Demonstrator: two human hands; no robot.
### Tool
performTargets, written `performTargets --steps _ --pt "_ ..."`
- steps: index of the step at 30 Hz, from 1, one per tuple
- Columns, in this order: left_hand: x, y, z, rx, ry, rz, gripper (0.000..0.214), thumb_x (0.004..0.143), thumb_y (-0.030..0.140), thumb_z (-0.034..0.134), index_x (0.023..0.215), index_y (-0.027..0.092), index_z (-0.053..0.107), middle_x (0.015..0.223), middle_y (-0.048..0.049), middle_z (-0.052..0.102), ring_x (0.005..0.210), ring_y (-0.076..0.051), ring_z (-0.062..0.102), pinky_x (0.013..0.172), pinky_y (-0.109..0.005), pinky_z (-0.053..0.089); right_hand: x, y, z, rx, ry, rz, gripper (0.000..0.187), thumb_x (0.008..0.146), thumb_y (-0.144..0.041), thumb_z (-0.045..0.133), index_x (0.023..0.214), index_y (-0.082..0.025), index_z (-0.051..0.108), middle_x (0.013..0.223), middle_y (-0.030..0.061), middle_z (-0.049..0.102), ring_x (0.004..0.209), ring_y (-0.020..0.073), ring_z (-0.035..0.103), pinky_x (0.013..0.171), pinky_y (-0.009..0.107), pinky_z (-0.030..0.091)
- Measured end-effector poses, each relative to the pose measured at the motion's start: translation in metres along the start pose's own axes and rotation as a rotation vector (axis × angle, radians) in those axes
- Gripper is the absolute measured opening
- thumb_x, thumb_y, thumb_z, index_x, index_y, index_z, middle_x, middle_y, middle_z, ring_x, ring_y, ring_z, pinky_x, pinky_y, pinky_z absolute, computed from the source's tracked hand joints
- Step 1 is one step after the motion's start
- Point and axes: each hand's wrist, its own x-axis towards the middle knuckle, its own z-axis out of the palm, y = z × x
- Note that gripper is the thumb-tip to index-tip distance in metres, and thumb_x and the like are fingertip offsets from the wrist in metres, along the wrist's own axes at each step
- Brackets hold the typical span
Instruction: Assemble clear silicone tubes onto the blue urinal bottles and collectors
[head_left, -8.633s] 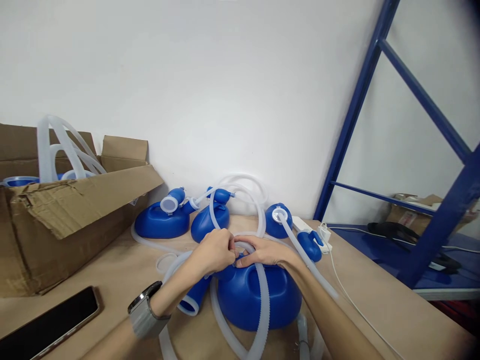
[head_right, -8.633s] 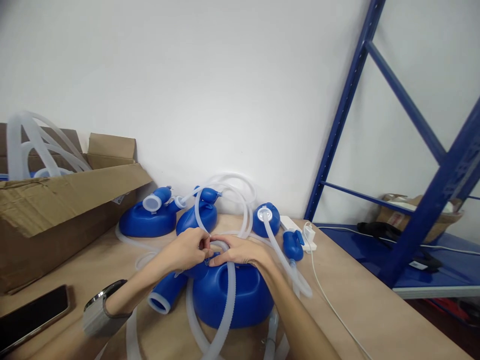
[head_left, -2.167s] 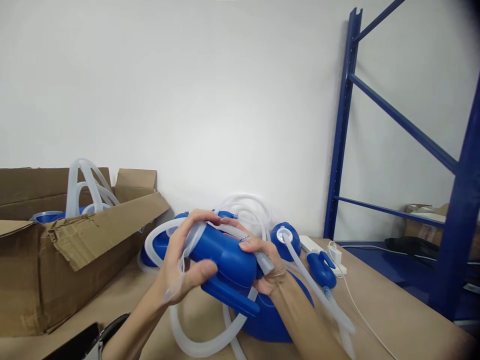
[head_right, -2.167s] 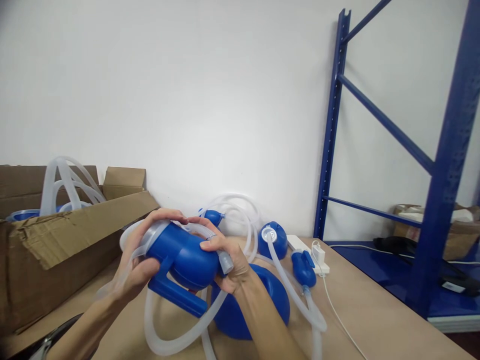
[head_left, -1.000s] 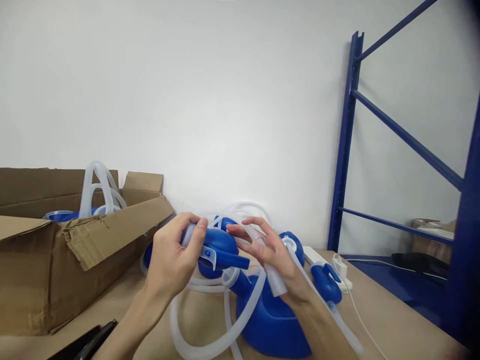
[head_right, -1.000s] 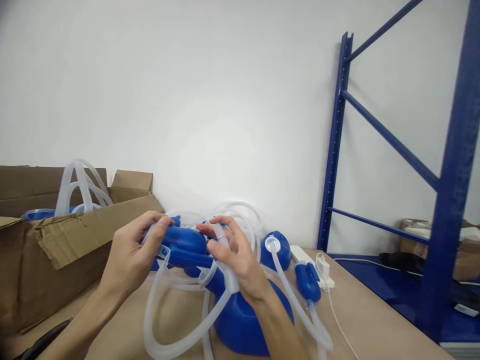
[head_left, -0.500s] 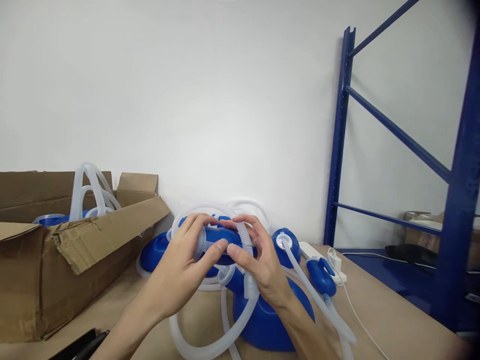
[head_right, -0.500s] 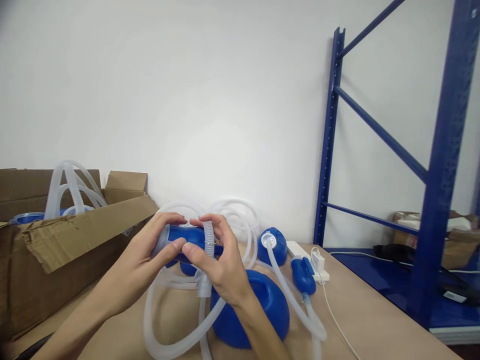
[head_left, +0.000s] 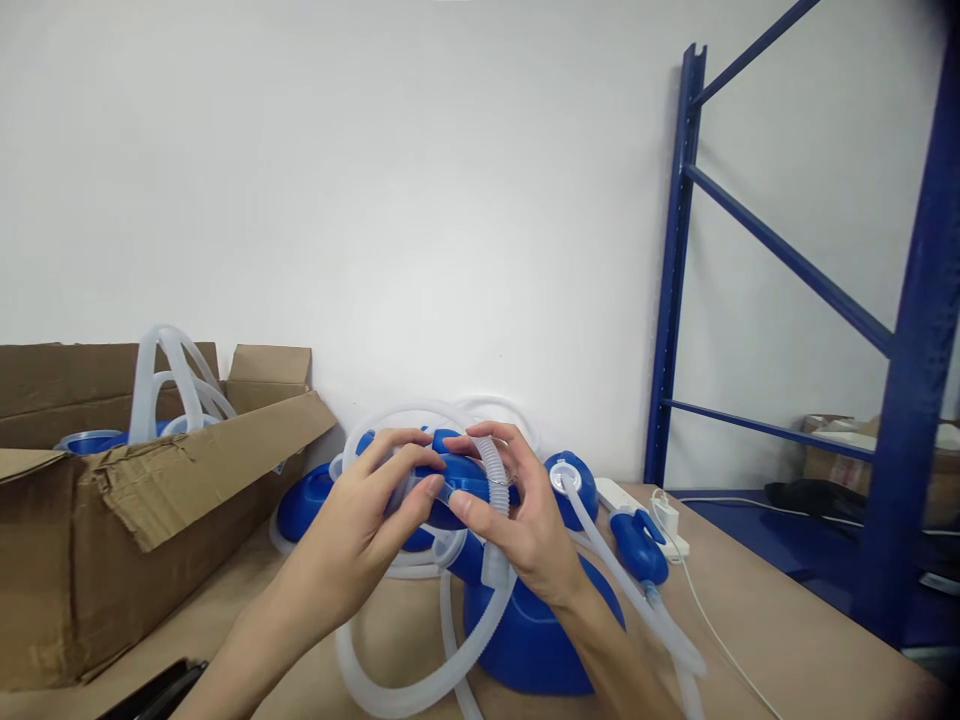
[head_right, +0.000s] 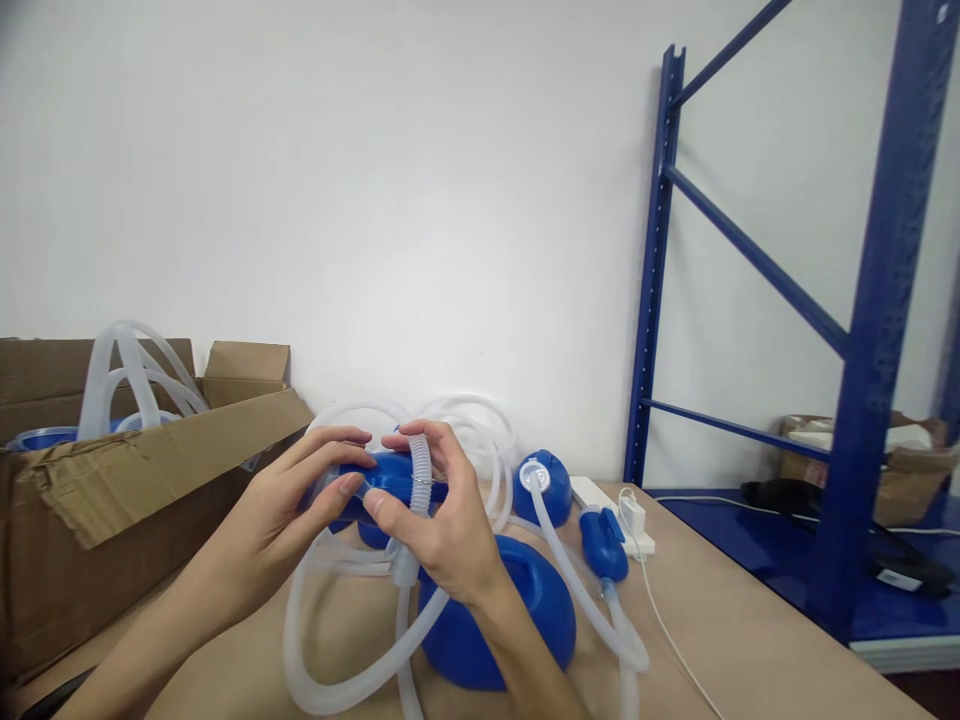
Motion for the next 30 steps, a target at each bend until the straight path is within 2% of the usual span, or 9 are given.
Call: performTargets --steps 3,8,16,20,23,26,30 --pt "0.0 -0.001 0.005 0.044 0.043 0.042 0.029 0.1 0.043 0.046 0.101 0.028 0.071 0.117 -0.0043 0.064 0.1 -0.017 0.067 0.083 -0.026 0.055 -0.001 0.0 0.001 -0.036 0.021 -0.038 0.046 0.08 -0.032 0.076 0.12 -0.028 0.054 0.116 0.005 0.071 0.109 0.0241 0.067 0.096 0.039 0.053" --pt "-0.002 0.002 0.016 0.071 0.154 0.08 0.029 0.1 0.038 0.046 0.098 0.027 0.073 0.104 -0.0042 0.065 0.095 -0.017 0.067 0.082 -0.026 0.054 -0.003 0.001 0.003 -0.115 0.089 -0.14 0.043 0.079 -0.028 0.073 0.118 -0.027 0.055 0.103 0.0051 0.076 0.104 0.0263 0.07 0.099 0.043 0.052" --pt "-0.009 0.007 0.031 0.077 0.267 0.082 0.021 0.1 0.03 0.049 0.097 0.025 0.07 0.103 -0.0039 0.064 0.093 -0.016 0.066 0.082 -0.026 0.053 -0.009 0.0 0.013 -0.126 0.251 -0.193 0.045 0.072 -0.022 0.073 0.114 -0.026 0.058 0.088 0.0035 0.078 0.101 0.0292 0.072 0.101 0.047 0.052" --pt "-0.01 0.006 0.031 0.086 0.294 0.104 0.016 0.098 0.029 0.053 0.098 0.025 0.069 0.105 -0.0038 0.062 0.094 -0.015 0.064 0.084 -0.025 0.052 -0.009 -0.002 0.013 -0.13 0.244 -0.205 0.046 0.071 -0.02 0.072 0.115 -0.026 0.059 0.09 0.003 0.078 0.102 0.0285 0.072 0.102 0.045 0.052" --pt "-0.007 0.009 0.025 0.058 0.27 0.093 0.016 0.098 0.032 0.054 0.097 0.025 0.068 0.102 -0.0028 0.063 0.094 -0.015 0.064 0.084 -0.025 0.051 -0.008 -0.002 0.009 -0.133 0.175 -0.196 0.046 0.075 -0.022 0.073 0.118 -0.027 0.059 0.096 0.003 0.078 0.103 0.0269 0.071 0.102 0.043 0.051" --pt "-0.002 0.011 0.012 0.012 0.151 0.029 0.021 0.096 0.041 0.055 0.096 0.025 0.068 0.1 -0.002 0.065 0.093 -0.016 0.064 0.083 -0.026 0.051 -0.006 -0.002 0.005 -0.097 0.093 -0.147 0.043 0.081 -0.029 0.073 0.121 -0.028 0.058 0.106 0.0047 0.076 0.104 0.0259 0.07 0.1 0.042 0.051" --pt "0.004 0.005 -0.011 -0.012 0.015 -0.07 0.033 0.078 0.054 0.076 0.097 0.027 0.069 0.101 -0.0013 0.068 0.092 -0.02 0.065 0.079 -0.027 0.054 0.0 -0.002 0.002 0.162 0.043 -0.024 0.035 0.091 -0.045 0.064 0.12 -0.025 0.061 0.109 0.0079 0.075 0.109 0.0264 0.068 0.1 0.043 0.049"
